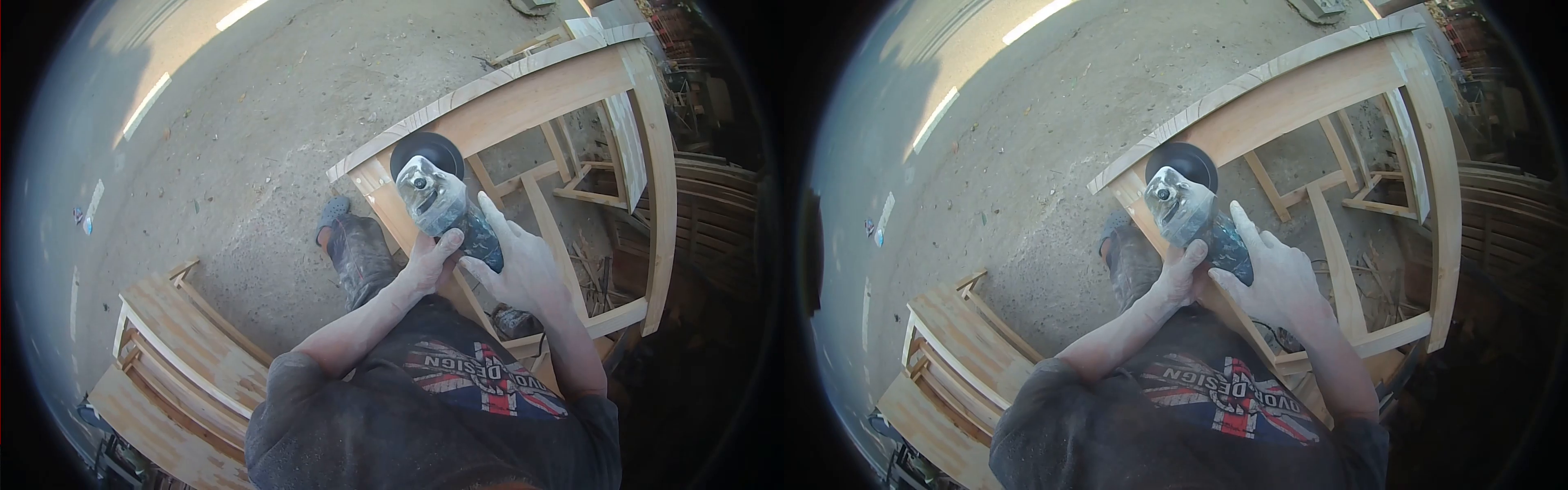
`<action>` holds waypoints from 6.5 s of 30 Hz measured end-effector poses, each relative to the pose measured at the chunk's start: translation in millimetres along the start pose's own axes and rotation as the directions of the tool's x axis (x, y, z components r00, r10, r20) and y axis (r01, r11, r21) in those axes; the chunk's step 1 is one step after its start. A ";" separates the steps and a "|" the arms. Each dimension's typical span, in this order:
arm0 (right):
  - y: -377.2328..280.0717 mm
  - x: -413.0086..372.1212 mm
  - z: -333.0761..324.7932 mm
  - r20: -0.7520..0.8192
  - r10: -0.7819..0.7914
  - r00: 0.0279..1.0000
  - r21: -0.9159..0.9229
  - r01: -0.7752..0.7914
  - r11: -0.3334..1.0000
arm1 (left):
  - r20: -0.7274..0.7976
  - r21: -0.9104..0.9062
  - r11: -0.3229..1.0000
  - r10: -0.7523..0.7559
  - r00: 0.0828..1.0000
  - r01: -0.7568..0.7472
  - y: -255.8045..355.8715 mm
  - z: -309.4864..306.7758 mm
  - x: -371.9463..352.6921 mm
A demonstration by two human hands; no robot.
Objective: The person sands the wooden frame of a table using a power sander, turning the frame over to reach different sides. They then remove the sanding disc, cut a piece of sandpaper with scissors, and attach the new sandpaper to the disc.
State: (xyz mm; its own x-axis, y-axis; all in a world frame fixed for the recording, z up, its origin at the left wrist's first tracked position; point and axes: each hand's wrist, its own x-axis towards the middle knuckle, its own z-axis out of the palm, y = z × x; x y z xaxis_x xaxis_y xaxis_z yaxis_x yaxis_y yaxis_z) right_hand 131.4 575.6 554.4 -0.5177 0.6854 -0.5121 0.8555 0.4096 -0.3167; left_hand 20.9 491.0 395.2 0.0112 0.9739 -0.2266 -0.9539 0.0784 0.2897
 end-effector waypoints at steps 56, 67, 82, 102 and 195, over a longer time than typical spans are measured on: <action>91.0 -35.6 -53.0 -0.544 0.126 0.830 0.354 0.091 0.931 | 0.349 0.449 0.886 -0.292 0.890 0.115 2.7 140.6 125.0; 100.5 -16.3 38.5 -0.340 -0.206 0.917 0.043 0.234 0.971 | -0.006 0.488 0.800 -0.395 0.919 0.348 4.8 17.3 10.7; 93.1 4.5 47.6 -0.177 -0.246 0.953 -0.045 0.242 0.969 | -0.105 0.294 0.865 -0.394 0.913 0.407 0.8 -16.5 -1.0; 148.2 -22.8 -28.2 -0.623 0.059 0.780 0.351 0.211 0.913 | 0.177 0.482 0.840 -0.372 0.911 0.249 -20.9 139.6 122.9; 280.0 -357.2 90.1 -0.270 0.960 -0.077 0.941 0.190 0.280 | 0.632 0.577 -0.794 0.284 0.721 -0.193 98.4 153.8 302.3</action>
State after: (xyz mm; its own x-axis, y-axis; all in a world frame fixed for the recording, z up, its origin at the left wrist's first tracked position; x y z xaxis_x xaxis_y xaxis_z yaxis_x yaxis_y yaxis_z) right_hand 555.2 391.2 576.7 0.8630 0.5029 -0.0490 0.1342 -0.3217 -0.9373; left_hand -23.5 825.8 498.2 -0.0735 0.8588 0.5070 0.9281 -0.1271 0.3499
